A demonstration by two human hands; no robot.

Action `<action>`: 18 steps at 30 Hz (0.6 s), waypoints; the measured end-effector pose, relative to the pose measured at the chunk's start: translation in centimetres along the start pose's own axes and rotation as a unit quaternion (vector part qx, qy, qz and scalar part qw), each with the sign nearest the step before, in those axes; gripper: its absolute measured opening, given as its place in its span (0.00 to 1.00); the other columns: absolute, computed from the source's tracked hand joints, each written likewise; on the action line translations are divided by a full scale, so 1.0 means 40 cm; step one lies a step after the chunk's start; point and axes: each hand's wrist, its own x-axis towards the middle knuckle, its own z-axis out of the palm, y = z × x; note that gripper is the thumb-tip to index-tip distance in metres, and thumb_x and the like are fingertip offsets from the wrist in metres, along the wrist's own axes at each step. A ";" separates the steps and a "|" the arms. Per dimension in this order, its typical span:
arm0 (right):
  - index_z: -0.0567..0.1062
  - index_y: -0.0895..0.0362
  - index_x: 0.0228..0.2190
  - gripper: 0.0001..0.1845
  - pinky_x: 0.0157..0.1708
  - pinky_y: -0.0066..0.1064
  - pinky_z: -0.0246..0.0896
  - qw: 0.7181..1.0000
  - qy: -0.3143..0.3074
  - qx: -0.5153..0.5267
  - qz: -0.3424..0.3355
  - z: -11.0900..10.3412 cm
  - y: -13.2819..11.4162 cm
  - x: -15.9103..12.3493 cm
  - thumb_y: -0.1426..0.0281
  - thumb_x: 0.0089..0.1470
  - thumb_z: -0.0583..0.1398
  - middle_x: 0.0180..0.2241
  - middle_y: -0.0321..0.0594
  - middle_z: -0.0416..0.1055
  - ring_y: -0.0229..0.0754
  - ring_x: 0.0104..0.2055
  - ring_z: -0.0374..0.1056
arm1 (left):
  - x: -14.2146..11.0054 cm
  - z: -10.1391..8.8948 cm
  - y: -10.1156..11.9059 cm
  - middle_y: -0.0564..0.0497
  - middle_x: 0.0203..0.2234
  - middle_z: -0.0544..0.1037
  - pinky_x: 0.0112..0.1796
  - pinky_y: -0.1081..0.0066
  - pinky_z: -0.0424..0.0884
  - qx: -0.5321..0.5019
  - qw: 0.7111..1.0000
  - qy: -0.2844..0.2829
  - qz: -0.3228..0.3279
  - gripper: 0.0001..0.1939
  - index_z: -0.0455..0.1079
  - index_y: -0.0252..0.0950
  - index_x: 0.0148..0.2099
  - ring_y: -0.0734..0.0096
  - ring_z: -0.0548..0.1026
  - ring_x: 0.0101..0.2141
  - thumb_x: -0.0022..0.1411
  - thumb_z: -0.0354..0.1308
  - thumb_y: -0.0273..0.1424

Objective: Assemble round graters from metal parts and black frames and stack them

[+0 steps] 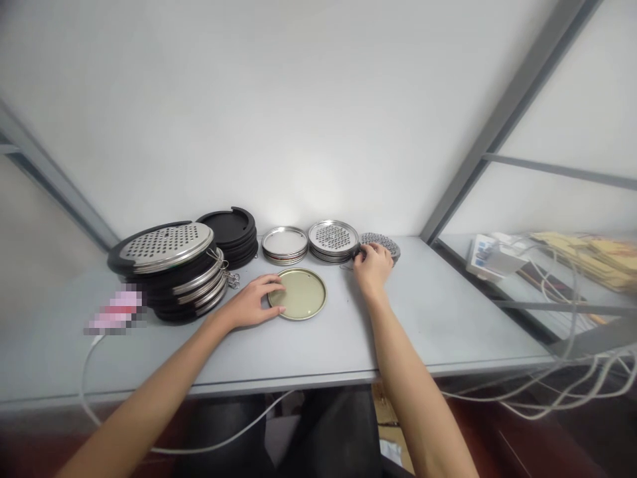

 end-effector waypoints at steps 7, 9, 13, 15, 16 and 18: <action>0.80 0.57 0.36 0.17 0.50 0.51 0.56 1.000 0.021 0.011 0.017 -0.002 0.027 0.009 0.70 0.46 0.54 0.42 0.49 0.74 0.55 0.48 0.61 | -0.002 -0.001 0.001 0.41 0.54 0.69 0.57 0.58 0.64 0.002 1.000 -0.005 -0.001 0.21 0.72 0.36 0.51 0.56 0.68 0.54 0.57 0.63 0.40; 0.80 0.56 0.35 0.17 0.49 0.51 0.56 0.999 0.023 0.016 0.016 0.001 0.034 0.010 0.70 0.46 0.54 0.41 0.48 0.75 0.55 0.48 0.61 | -0.002 -0.002 0.002 0.42 0.54 0.69 0.57 0.58 0.64 0.006 1.000 -0.006 -0.002 0.21 0.72 0.37 0.51 0.56 0.68 0.54 0.57 0.63 0.41; 0.81 0.56 0.32 0.16 0.48 0.51 0.56 0.999 0.031 0.025 0.027 0.001 0.040 0.013 0.70 0.46 0.54 0.40 0.47 0.76 0.54 0.46 0.61 | 0.000 -0.003 0.006 0.42 0.54 0.69 0.56 0.58 0.64 0.008 1.000 -0.006 0.003 0.21 0.72 0.37 0.50 0.55 0.69 0.54 0.57 0.63 0.41; 0.81 0.55 0.31 0.15 0.48 0.50 0.56 0.998 0.039 0.033 0.027 -0.002 0.039 0.014 0.71 0.46 0.54 0.39 0.46 0.77 0.54 0.46 0.62 | 0.001 -0.003 0.006 0.42 0.53 0.69 0.56 0.58 0.64 0.006 1.000 -0.005 0.005 0.21 0.72 0.37 0.50 0.55 0.69 0.54 0.57 0.63 0.41; 0.81 0.55 0.31 0.15 0.48 0.50 0.56 0.998 0.043 0.035 0.025 -0.004 0.038 0.015 0.71 0.46 0.54 0.38 0.46 0.77 0.54 0.45 0.62 | 0.001 -0.003 0.006 0.42 0.53 0.69 0.56 0.57 0.64 0.005 1.000 -0.004 0.005 0.21 0.72 0.37 0.50 0.55 0.69 0.54 0.57 0.63 0.40; 0.81 0.55 0.30 0.14 0.49 0.50 0.56 0.998 0.046 0.035 0.021 -0.007 0.035 0.016 0.71 0.47 0.54 0.38 0.46 0.77 0.53 0.45 0.63 | 0.001 -0.003 0.007 0.42 0.53 0.70 0.56 0.57 0.65 0.002 1.000 0.000 0.006 0.20 0.73 0.37 0.50 0.55 0.69 0.54 0.56 0.63 0.40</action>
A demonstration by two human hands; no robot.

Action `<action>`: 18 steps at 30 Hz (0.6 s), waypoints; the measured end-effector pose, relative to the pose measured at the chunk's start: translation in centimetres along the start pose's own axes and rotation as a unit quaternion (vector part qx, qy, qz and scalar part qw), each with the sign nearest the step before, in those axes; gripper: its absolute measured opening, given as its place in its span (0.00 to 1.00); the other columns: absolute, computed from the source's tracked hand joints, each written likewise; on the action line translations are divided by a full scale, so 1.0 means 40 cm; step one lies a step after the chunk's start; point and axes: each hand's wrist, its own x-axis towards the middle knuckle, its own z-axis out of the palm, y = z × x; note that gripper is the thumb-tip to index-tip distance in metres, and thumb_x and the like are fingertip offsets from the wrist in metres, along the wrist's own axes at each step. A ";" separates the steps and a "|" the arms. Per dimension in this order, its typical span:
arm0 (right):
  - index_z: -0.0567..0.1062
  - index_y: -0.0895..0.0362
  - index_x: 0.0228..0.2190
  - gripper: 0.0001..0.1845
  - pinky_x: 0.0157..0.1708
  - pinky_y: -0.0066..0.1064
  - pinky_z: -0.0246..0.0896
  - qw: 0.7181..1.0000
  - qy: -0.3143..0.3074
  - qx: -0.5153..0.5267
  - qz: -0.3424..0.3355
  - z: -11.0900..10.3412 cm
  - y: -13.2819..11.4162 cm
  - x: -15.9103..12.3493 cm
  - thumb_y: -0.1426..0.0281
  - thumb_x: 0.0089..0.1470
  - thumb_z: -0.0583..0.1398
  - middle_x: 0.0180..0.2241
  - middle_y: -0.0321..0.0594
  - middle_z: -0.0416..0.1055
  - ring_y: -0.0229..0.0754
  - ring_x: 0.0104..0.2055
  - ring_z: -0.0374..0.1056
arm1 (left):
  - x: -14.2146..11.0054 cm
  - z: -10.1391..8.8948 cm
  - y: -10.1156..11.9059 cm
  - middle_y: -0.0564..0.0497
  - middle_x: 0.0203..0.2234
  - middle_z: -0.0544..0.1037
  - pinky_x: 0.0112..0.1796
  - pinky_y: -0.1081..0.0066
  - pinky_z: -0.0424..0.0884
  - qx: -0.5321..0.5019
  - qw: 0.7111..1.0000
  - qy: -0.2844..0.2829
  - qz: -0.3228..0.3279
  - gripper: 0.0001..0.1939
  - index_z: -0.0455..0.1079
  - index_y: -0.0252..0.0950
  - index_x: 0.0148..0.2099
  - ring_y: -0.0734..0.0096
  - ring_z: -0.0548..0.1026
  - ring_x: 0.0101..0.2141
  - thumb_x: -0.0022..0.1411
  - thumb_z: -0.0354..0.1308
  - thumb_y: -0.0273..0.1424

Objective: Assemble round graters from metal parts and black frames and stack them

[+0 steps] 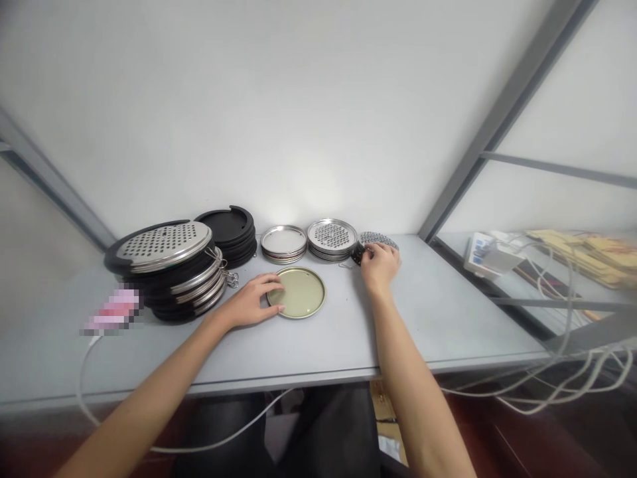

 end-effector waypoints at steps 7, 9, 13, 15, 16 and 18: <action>0.81 0.57 0.34 0.14 0.49 0.49 0.58 0.999 0.023 0.032 -0.017 -0.009 -0.008 0.011 0.69 0.53 0.56 0.38 0.46 0.77 0.50 0.43 0.67 | -0.001 -0.003 0.002 0.42 0.53 0.70 0.56 0.58 0.65 -0.001 1.000 0.001 0.004 0.20 0.73 0.37 0.50 0.55 0.69 0.53 0.57 0.63 0.40; 0.81 0.56 0.33 0.13 0.50 0.49 0.59 0.998 0.047 0.045 -0.020 -0.011 -0.008 0.015 0.68 0.54 0.57 0.40 0.47 0.76 0.51 0.44 0.66 | -0.001 -0.004 0.003 0.42 0.52 0.70 0.56 0.58 0.65 -0.001 1.000 0.000 0.004 0.20 0.73 0.37 0.50 0.55 0.69 0.53 0.57 0.63 0.40; 0.81 0.56 0.33 0.12 0.51 0.50 0.61 0.991 0.086 0.095 -0.035 -0.017 -0.013 0.021 0.68 0.56 0.56 0.44 0.47 0.72 0.50 0.47 0.64 | 0.000 -0.004 0.004 0.43 0.52 0.71 0.56 0.58 0.65 -0.004 1.000 0.002 0.002 0.19 0.73 0.37 0.49 0.55 0.69 0.53 0.56 0.63 0.39; 0.80 0.55 0.34 0.12 0.49 0.48 0.63 0.987 0.108 0.112 -0.040 -0.022 -0.022 0.023 0.67 0.57 0.56 0.44 0.46 0.71 0.49 0.48 0.65 | 0.000 -0.003 0.004 0.43 0.52 0.71 0.56 0.58 0.65 -0.004 1.000 0.001 0.002 0.19 0.73 0.38 0.49 0.55 0.69 0.53 0.56 0.63 0.39; 0.80 0.55 0.34 0.12 0.49 0.47 0.64 0.985 0.123 0.117 -0.041 -0.026 -0.027 0.024 0.67 0.58 0.56 0.44 0.46 0.70 0.49 0.47 0.66 | 0.000 -0.003 0.004 0.42 0.52 0.71 0.56 0.58 0.65 -0.004 1.000 0.000 0.002 0.19 0.73 0.38 0.49 0.55 0.69 0.54 0.56 0.63 0.39; 0.79 0.55 0.35 0.13 0.49 0.46 0.65 0.978 0.157 0.130 -0.042 -0.036 -0.039 0.027 0.66 0.59 0.55 0.43 0.46 0.69 0.48 0.48 0.67 | 0.000 -0.004 0.004 0.42 0.52 0.71 0.56 0.57 0.64 -0.003 1.000 0.000 0.004 0.20 0.73 0.38 0.49 0.55 0.69 0.54 0.56 0.64 0.39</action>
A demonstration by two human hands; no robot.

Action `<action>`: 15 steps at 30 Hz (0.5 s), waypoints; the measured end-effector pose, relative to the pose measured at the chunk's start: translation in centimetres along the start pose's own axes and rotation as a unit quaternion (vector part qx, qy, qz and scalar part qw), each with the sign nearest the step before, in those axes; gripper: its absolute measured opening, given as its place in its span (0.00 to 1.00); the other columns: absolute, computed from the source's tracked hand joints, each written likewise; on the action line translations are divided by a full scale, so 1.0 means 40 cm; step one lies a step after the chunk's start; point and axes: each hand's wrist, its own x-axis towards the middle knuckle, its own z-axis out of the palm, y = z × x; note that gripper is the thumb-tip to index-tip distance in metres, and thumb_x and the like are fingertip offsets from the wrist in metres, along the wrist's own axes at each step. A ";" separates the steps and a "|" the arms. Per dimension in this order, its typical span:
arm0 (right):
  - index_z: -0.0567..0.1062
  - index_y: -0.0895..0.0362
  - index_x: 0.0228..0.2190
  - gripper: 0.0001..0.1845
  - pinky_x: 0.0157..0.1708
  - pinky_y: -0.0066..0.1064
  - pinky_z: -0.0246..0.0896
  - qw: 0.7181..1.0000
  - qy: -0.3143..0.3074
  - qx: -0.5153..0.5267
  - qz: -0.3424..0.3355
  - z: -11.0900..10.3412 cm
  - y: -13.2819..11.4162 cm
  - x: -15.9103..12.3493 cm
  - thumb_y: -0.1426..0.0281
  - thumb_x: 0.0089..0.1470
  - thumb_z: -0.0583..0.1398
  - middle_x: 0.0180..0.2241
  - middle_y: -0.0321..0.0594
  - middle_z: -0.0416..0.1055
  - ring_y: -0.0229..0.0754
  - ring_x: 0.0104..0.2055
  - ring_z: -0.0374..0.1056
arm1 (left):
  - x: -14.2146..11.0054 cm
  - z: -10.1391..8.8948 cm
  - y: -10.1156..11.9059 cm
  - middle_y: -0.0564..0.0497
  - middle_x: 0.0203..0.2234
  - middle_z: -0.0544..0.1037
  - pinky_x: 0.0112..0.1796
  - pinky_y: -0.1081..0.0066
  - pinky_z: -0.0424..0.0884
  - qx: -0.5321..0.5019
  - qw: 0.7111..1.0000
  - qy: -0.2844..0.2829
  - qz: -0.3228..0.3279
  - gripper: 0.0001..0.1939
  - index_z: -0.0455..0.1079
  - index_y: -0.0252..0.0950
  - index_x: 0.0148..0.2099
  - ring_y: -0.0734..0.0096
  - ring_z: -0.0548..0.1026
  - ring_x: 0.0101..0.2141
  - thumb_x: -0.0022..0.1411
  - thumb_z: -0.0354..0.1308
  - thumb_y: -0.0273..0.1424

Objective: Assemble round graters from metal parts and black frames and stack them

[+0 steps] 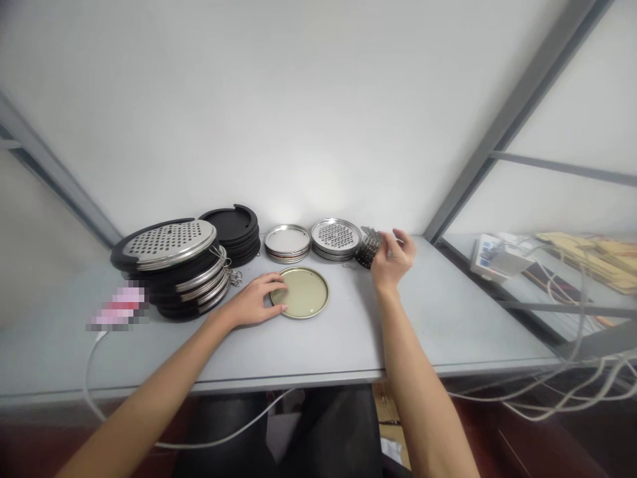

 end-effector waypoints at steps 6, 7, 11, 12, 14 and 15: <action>0.79 0.58 0.36 0.13 0.54 0.47 0.61 0.996 0.068 0.055 0.020 -0.017 -0.036 0.021 0.64 0.59 0.57 0.42 0.46 0.69 0.48 0.49 0.67 | -0.001 -0.005 0.003 0.42 0.52 0.71 0.56 0.58 0.65 0.006 1.000 -0.007 -0.002 0.20 0.73 0.37 0.50 0.56 0.69 0.54 0.57 0.63 0.39; 0.79 0.58 0.36 0.13 0.54 0.47 0.61 0.995 0.075 0.064 0.027 -0.020 -0.040 0.025 0.63 0.59 0.58 0.42 0.45 0.69 0.48 0.49 0.67 | 0.000 -0.006 0.004 0.42 0.52 0.71 0.56 0.59 0.65 0.006 1.000 -0.008 -0.002 0.20 0.73 0.37 0.50 0.56 0.69 0.54 0.57 0.63 0.39; 0.78 0.58 0.35 0.14 0.52 0.46 0.63 0.990 0.070 0.109 0.057 -0.022 -0.048 0.034 0.61 0.57 0.59 0.42 0.45 0.71 0.48 0.49 0.68 | 0.001 -0.008 0.006 0.43 0.52 0.71 0.56 0.59 0.65 0.004 1.000 -0.008 0.005 0.19 0.72 0.37 0.50 0.56 0.69 0.54 0.57 0.63 0.39; 0.78 0.58 0.35 0.14 0.51 0.46 0.64 0.988 0.057 0.128 0.064 -0.020 -0.048 0.035 0.60 0.56 0.59 0.42 0.45 0.71 0.48 0.49 0.69 | 0.001 -0.008 0.007 0.43 0.51 0.72 0.56 0.59 0.64 0.004 1.000 -0.008 0.006 0.19 0.72 0.38 0.50 0.56 0.69 0.54 0.57 0.63 0.39; 0.78 0.58 0.34 0.14 0.48 0.44 0.66 0.979 0.017 0.186 0.086 -0.012 -0.046 0.032 0.60 0.54 0.61 0.41 0.45 0.73 0.48 0.47 0.70 | 0.002 -0.009 0.008 0.43 0.52 0.72 0.56 0.59 0.65 0.004 1.000 -0.005 0.006 0.19 0.73 0.37 0.49 0.56 0.69 0.54 0.57 0.63 0.39; 0.78 0.59 0.34 0.14 0.47 0.44 0.67 0.970 -0.008 0.220 0.102 -0.008 -0.046 0.028 0.60 0.53 0.62 0.39 0.44 0.74 0.47 0.45 0.71 | 0.002 -0.009 0.008 0.43 0.52 0.71 0.56 0.60 0.65 0.003 1.000 -0.004 0.003 0.20 0.73 0.37 0.49 0.56 0.69 0.54 0.57 0.63 0.39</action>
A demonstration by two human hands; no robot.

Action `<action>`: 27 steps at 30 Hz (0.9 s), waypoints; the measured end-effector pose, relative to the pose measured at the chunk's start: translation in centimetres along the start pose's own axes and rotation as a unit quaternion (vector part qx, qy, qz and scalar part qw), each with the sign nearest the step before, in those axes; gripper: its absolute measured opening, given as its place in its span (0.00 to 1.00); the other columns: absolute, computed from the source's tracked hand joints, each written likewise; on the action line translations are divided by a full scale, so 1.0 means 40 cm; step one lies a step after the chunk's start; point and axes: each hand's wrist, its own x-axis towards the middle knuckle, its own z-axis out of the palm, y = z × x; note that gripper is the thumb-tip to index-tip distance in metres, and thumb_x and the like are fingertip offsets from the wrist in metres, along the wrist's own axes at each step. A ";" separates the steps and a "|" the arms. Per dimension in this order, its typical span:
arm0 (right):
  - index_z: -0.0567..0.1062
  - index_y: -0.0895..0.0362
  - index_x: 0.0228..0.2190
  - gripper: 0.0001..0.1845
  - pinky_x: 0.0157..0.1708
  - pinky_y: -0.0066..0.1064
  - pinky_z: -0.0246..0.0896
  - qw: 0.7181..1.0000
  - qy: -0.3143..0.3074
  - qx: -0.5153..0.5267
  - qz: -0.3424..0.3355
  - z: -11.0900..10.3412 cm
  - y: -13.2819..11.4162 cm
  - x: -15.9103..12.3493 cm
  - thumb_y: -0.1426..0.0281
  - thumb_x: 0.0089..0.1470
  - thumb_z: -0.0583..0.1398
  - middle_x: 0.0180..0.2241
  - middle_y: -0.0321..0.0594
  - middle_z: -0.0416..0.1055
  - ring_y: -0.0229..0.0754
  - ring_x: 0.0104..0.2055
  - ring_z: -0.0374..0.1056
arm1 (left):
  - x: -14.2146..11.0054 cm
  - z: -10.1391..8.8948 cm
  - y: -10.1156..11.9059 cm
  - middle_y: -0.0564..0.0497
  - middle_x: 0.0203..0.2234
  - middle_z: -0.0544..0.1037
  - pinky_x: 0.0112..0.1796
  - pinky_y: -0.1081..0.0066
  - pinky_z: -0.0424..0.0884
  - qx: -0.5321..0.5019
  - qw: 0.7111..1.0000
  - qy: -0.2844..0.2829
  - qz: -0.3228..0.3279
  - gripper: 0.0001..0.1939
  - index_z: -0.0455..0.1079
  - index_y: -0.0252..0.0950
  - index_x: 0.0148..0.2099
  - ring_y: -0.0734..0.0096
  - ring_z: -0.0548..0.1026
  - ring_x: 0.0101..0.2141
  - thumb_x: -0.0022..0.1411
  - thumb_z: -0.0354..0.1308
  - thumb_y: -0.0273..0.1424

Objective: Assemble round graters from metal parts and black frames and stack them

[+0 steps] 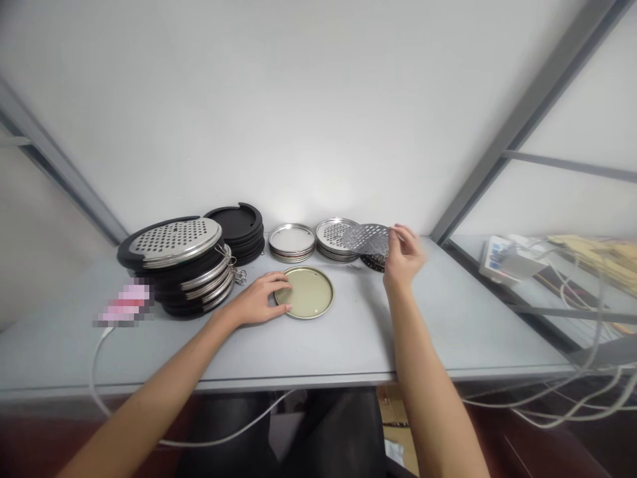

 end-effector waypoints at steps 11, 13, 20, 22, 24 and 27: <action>0.81 0.53 0.30 0.06 0.51 0.41 0.63 0.943 -0.279 0.144 0.111 0.058 -0.063 -0.107 0.64 0.49 0.66 0.37 0.40 0.77 0.46 0.47 0.70 | 0.007 0.010 -0.012 0.42 0.53 0.69 0.54 0.59 0.67 0.000 0.997 0.064 -0.047 0.19 0.69 0.36 0.54 0.57 0.71 0.51 0.60 0.59 0.34; 0.81 0.53 0.30 0.07 0.49 0.41 0.64 0.934 -0.303 0.146 0.123 0.063 -0.076 -0.117 0.63 0.49 0.66 0.40 0.41 0.76 0.47 0.48 0.70 | 0.008 0.011 -0.016 0.42 0.54 0.68 0.54 0.58 0.67 0.004 0.996 0.076 -0.050 0.20 0.69 0.36 0.54 0.56 0.71 0.52 0.60 0.60 0.34; 0.81 0.51 0.30 0.06 0.51 0.42 0.62 0.914 -0.351 0.153 0.134 0.067 -0.087 -0.133 0.64 0.50 0.65 0.42 0.41 0.75 0.46 0.48 0.68 | 0.013 0.009 -0.020 0.46 0.47 0.73 0.50 0.62 0.70 -0.017 0.989 0.148 0.003 0.10 0.74 0.38 0.45 0.62 0.73 0.47 0.60 0.62 0.31; 0.82 0.51 0.30 0.06 0.51 0.42 0.62 0.909 -0.362 0.156 0.135 0.070 -0.092 -0.141 0.63 0.49 0.66 0.42 0.41 0.74 0.47 0.48 0.68 | 0.014 0.010 -0.021 0.46 0.44 0.75 0.48 0.62 0.71 -0.023 0.987 0.155 0.023 0.08 0.75 0.38 0.42 0.63 0.74 0.45 0.59 0.63 0.31; 0.82 0.51 0.31 0.07 0.51 0.42 0.62 0.904 -0.373 0.158 0.138 0.073 -0.098 -0.148 0.63 0.49 0.66 0.42 0.42 0.74 0.47 0.49 0.68 | 0.015 0.011 -0.022 0.46 0.44 0.75 0.47 0.62 0.71 -0.024 0.986 0.161 0.037 0.08 0.75 0.37 0.42 0.63 0.74 0.44 0.59 0.64 0.31; 0.82 0.50 0.31 0.07 0.51 0.43 0.62 0.893 -0.392 0.168 0.145 0.074 -0.105 -0.155 0.62 0.49 0.66 0.43 0.42 0.74 0.48 0.49 0.68 | 0.016 0.014 -0.023 0.46 0.42 0.76 0.45 0.62 0.72 -0.014 0.984 0.172 0.051 0.06 0.76 0.37 0.40 0.63 0.75 0.42 0.59 0.64 0.29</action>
